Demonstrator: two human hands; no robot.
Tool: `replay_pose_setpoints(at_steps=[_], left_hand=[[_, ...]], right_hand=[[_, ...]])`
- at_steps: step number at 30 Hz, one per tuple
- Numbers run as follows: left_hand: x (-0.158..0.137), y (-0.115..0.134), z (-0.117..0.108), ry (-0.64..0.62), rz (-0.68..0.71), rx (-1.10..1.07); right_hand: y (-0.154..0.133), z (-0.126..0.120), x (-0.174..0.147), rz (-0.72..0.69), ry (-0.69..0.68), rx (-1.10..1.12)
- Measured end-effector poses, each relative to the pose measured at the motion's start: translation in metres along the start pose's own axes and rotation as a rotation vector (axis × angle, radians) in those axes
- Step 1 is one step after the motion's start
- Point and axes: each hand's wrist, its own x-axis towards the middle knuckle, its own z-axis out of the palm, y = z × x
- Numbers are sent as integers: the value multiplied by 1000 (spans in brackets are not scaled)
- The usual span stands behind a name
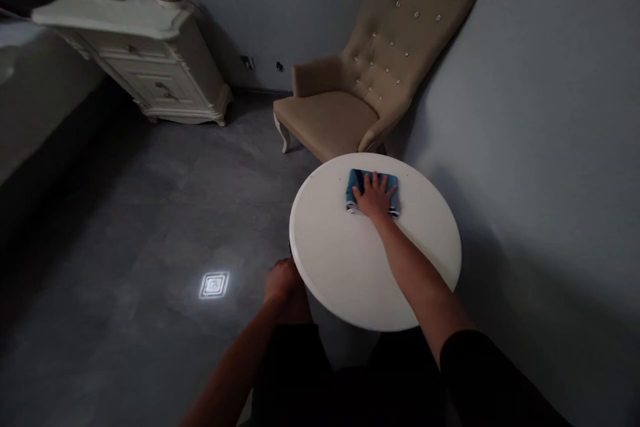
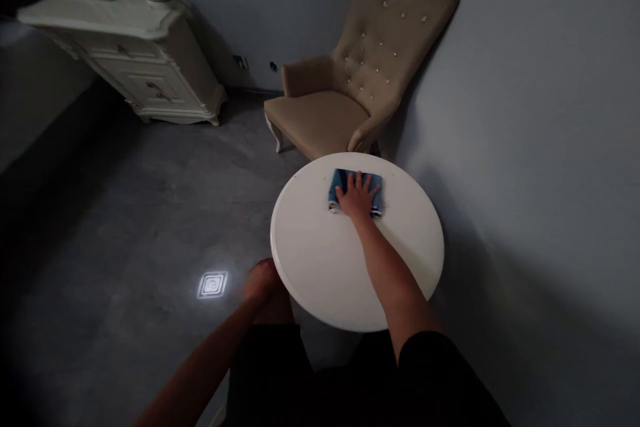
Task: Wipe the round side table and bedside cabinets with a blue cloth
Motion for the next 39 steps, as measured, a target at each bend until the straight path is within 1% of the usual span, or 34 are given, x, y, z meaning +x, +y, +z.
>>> replay_pose_setpoints(at_steps=[2, 4, 5, 7, 9, 12, 14, 16, 18, 20, 21, 23, 25, 28, 30, 31, 33, 35, 37, 39], left_hand=[[1, 2, 0, 12, -10, 10], [0, 4, 1, 31, -13, 18], [-1, 6, 2, 35, -14, 24], [-5, 9, 2, 45, -12, 39], [-10, 12, 3, 50, -4, 49], [-18, 15, 4, 55, 13, 38], [-21, 13, 6, 56, 20, 29], [-22, 11, 8, 53, 25, 19], [-21, 7, 9, 49, 15, 4], [-17, 4, 10, 54, -9, -10], [-15, 2, 10, 60, -22, -13], [-11, 0, 10, 73, -42, -13], [-7, -2, 9, 83, -45, -11], [-4, -4, 8, 92, -28, -12], [-2, -4, 8, 93, -6, -8], [-2, -4, 8, 92, 2, 0], [-1, -3, 8, 79, -4, 31], [-1, 0, 9, 66, -14, 65], [-1, 5, 11, 66, -13, 86], [-3, 9, 13, 82, -1, 94]], right_hand=[[-32, 4, -12, -97, -2, 24], [-52, 7, -41, -190, -9, 52], [-57, 9, -61, -233, -18, 68], [-55, 11, -107, -309, -35, 99], [-39, 13, -157, -363, -52, 121], [5, 17, -222, -385, -86, 107], [43, 18, -251, -345, -116, 61], [80, 16, -264, -259, -133, -5], [111, 13, -258, -152, -126, -71], [129, 10, -236, -50, -109, -119], [131, 8, -220, -7, -102, -133], [123, 4, -181, 55, -97, -141], [99, 1, -138, 75, -88, -128], [45, -3, -83, 45, -69, -82], [5, -4, -61, -5, -49, -32], [-13, -4, -55, -36, -38, 0], [-43, -2, -58, -109, -21, 66], [-62, 1, -78, -194, -12, 121], [-69, 4, -113, -279, -12, 153], [-63, 8, -159, -351, -29, 170]])
